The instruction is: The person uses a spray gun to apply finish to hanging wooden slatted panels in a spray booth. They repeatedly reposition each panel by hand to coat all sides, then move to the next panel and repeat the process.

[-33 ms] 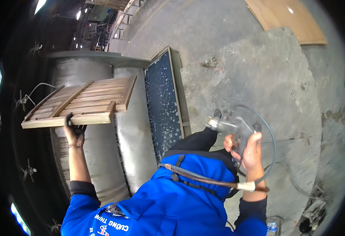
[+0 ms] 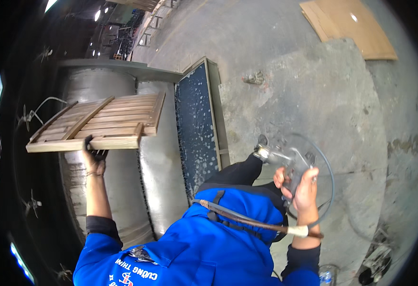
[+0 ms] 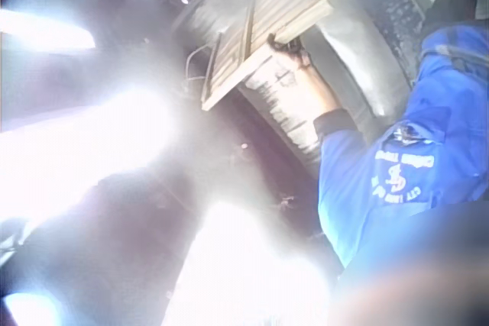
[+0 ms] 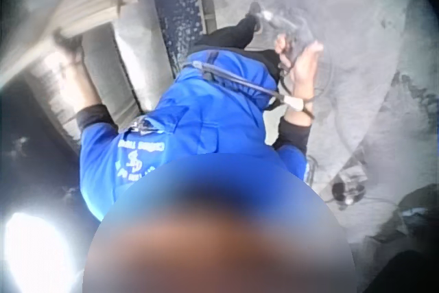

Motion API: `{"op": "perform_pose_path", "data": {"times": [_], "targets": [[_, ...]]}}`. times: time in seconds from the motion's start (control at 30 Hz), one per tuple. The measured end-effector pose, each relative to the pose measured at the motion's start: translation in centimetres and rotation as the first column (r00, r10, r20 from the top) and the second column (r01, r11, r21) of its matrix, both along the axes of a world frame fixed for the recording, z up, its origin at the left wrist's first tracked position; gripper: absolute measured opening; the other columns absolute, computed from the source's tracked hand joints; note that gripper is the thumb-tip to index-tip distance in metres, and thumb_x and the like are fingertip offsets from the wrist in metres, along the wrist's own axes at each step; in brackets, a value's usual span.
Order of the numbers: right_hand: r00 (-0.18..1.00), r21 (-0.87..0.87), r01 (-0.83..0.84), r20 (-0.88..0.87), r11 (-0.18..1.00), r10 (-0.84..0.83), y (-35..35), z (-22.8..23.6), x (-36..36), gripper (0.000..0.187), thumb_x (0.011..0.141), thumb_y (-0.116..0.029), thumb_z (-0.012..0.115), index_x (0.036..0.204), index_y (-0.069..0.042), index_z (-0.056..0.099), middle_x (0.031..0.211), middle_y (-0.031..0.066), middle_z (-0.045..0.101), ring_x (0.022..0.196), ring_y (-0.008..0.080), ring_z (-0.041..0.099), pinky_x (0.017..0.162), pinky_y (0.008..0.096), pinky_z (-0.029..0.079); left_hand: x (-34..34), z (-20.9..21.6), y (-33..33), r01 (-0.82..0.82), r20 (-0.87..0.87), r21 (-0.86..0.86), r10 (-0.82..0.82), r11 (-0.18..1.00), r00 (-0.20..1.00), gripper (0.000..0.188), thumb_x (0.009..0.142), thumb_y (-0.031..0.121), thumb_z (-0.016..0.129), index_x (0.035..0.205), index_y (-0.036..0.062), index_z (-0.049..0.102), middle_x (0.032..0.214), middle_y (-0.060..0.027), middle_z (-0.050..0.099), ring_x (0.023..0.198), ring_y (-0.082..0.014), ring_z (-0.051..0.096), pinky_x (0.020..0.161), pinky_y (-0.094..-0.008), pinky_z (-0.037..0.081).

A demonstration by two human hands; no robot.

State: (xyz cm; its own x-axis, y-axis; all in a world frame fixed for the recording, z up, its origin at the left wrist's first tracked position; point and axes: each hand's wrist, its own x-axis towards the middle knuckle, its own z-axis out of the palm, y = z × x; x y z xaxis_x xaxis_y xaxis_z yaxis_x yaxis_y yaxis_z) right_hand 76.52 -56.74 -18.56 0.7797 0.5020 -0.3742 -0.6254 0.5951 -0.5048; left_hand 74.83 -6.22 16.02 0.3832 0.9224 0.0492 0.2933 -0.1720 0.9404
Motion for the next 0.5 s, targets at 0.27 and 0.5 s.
{"op": "perform_pose_path", "data": {"times": [0.27, 0.5], "targets": [[0.972, -0.637, 0.15, 0.235, 0.756, 0.005, 2.3, 5.5, 0.4, 0.056, 0.11, -0.044, 0.045, 0.084, 0.002, 0.064, 0.07, 0.0042, 0.067, 0.051, 0.0069, 0.052, 0.043, 0.0224, 0.037, -0.7, -9.9, 8.8, -0.275, 0.001, 0.112, 0.277, 0.955, 0.961, 0.066, 0.072, 0.038, 0.086, 0.114, -0.0085, 0.067, 0.111, -0.0176, 0.07, 0.102, -0.0272, 0.068, 0.093, -0.0424, 0.054], [0.941, -0.643, 0.224, 0.339, 0.732, 0.009, 8.6, 13.0, 2.2, 0.065, 0.106, -0.059, 0.045, 0.094, 0.003, 0.061, 0.077, 0.01, 0.067, 0.058, 0.012, 0.061, 0.037, 0.0218, 0.033, -6.7, -11.3, 13.5, -0.49, -0.079, 0.259, 0.524, 0.832, 0.848, 0.061, 0.069, 0.033, 0.084, 0.115, -0.003, 0.069, 0.11, -0.0218, 0.075, 0.106, -0.0326, 0.072, 0.097, -0.0392, 0.053]]}}
